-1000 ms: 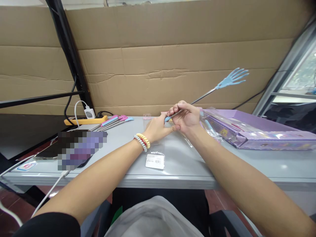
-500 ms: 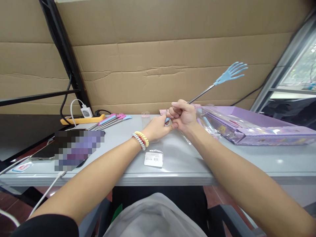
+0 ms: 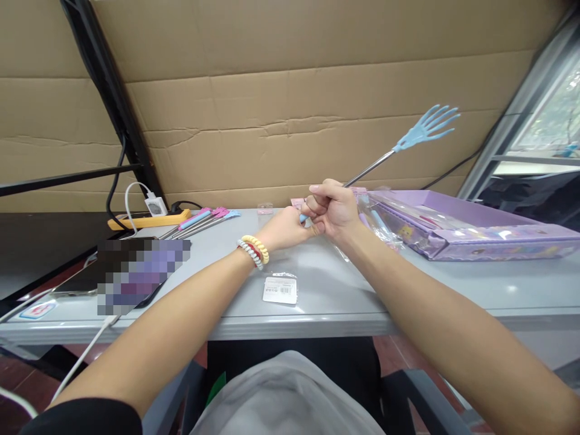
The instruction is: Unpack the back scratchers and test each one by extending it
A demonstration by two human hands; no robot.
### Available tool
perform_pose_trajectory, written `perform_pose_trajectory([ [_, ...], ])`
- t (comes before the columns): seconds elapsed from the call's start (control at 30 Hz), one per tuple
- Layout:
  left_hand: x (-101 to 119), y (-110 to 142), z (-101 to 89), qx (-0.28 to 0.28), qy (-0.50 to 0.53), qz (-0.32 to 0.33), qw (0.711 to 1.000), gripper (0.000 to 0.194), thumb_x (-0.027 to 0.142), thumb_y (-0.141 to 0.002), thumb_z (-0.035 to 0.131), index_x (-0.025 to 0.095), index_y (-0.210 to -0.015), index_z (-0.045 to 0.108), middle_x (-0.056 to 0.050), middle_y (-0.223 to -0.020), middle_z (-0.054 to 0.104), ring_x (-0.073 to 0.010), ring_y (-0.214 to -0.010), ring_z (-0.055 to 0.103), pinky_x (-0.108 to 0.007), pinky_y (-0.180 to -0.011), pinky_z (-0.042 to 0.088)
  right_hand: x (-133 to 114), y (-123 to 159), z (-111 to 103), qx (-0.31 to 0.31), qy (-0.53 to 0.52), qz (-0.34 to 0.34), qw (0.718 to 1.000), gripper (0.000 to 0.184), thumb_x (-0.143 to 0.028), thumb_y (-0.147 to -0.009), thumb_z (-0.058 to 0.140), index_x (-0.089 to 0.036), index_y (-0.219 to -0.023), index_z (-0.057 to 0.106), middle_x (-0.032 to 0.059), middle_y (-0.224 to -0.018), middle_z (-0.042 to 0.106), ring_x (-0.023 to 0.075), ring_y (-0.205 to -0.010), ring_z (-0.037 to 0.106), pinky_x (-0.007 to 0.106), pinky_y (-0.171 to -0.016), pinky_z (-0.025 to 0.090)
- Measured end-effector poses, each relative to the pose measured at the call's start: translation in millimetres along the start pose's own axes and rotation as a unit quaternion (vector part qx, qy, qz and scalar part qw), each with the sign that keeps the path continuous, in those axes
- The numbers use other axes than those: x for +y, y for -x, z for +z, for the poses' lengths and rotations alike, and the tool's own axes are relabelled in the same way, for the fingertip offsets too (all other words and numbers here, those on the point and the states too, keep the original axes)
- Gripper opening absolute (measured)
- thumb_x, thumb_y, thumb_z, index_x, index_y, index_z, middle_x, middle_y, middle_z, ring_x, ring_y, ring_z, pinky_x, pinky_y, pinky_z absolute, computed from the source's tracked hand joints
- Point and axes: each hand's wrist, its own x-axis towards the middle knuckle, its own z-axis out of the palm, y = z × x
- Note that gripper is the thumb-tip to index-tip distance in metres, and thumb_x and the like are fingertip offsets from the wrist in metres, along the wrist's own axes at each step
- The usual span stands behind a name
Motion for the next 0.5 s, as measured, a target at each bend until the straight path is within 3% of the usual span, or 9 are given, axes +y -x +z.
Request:
perform_pose_trajectory([
  [0.23, -2.9, 1.6, -6.2, -0.054, 0.073, 0.026, 0.996, 0.03, 0.046, -0.077, 0.052, 0.018, -0.086, 0.058, 0.0, -0.08, 0.059, -0.0143, -0.075, 0.054, -0.025, -0.064, 0.04, 2.8, 3.1, 1.2, -0.031, 0.007, -0.007, 0.999, 0.05, -0.012, -0.054, 0.063, -0.018, -0.047, 0.014, -0.009, -0.04, 0.015, 0.0033, -0.033, 0.018, 0.022, -0.035, 0.022],
  [0.37, -12.9, 1.6, -3.1, -0.056, 0.076, 0.024, 0.995, 0.037, 0.053, -0.074, 0.053, 0.016, -0.078, 0.054, 0.002, -0.07, 0.052, -0.0124, -0.066, 0.047, -0.024, -0.057, 0.036, 5.8, 2.6, -0.2, -0.039, 0.024, -0.006, 0.999, 0.047, -0.014, -0.054, 0.063, -0.018, -0.045, 0.018, -0.0086, -0.039, 0.017, 0.0045, -0.034, 0.023, 0.022, -0.036, 0.026],
  [0.5, -14.2, 0.6, 0.3, -0.012, 0.107, 0.029, 0.994, 0.039, 0.054, -0.071, 0.057, 0.016, -0.077, 0.052, 0.003, -0.068, 0.047, -0.0102, -0.062, 0.041, -0.023, -0.056, 0.034, 5.0, -0.6, -3.1, -0.04, 0.003, -0.016, 0.999, 0.045, -0.014, -0.054, 0.063, -0.017, -0.044, 0.019, -0.0081, -0.038, 0.019, 0.0051, -0.034, 0.027, 0.022, -0.037, 0.027],
])
